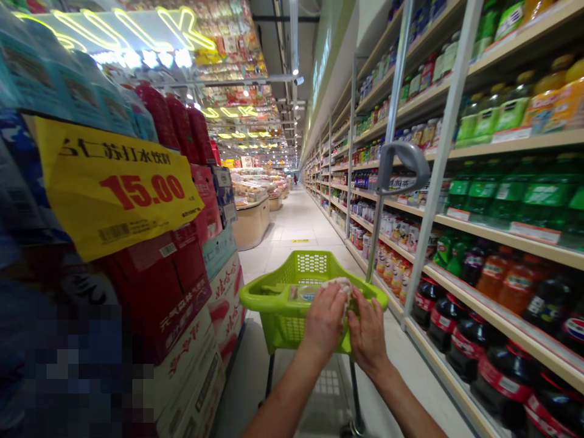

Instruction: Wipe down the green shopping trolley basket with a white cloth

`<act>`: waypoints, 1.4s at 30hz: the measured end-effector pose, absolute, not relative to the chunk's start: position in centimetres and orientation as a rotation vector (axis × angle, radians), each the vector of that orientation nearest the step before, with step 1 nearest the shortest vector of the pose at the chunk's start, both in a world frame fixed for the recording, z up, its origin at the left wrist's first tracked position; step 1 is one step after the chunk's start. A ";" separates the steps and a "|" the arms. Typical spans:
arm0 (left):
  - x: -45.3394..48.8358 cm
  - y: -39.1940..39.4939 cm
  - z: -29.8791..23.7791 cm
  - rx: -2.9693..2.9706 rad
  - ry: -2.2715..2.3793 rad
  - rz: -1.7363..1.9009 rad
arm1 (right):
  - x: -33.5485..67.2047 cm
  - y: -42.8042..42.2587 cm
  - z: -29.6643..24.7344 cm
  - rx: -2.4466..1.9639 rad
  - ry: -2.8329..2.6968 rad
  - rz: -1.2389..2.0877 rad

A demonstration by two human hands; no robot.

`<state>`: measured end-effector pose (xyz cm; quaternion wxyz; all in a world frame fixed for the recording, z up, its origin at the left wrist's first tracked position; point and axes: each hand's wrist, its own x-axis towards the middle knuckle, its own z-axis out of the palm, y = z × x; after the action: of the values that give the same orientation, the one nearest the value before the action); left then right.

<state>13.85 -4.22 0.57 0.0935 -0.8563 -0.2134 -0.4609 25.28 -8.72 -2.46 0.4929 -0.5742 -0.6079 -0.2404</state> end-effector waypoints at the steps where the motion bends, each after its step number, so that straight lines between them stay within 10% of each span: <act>1: 13.0 -3.8 0.5 -2.525 -0.666 -1.380 | 25.5 -8.8 -2.5 -1.389 -1.470 -0.578; 42: 7.5 -1.9 0.4 -2.360 -0.941 -1.547 | 24.7 -9.0 -2.4 -1.408 -1.452 -0.596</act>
<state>7.54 -1.91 0.40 0.0833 -0.7906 -0.3153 -0.5183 24.73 -8.99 -2.35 0.4938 -0.5806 -0.5989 -0.2456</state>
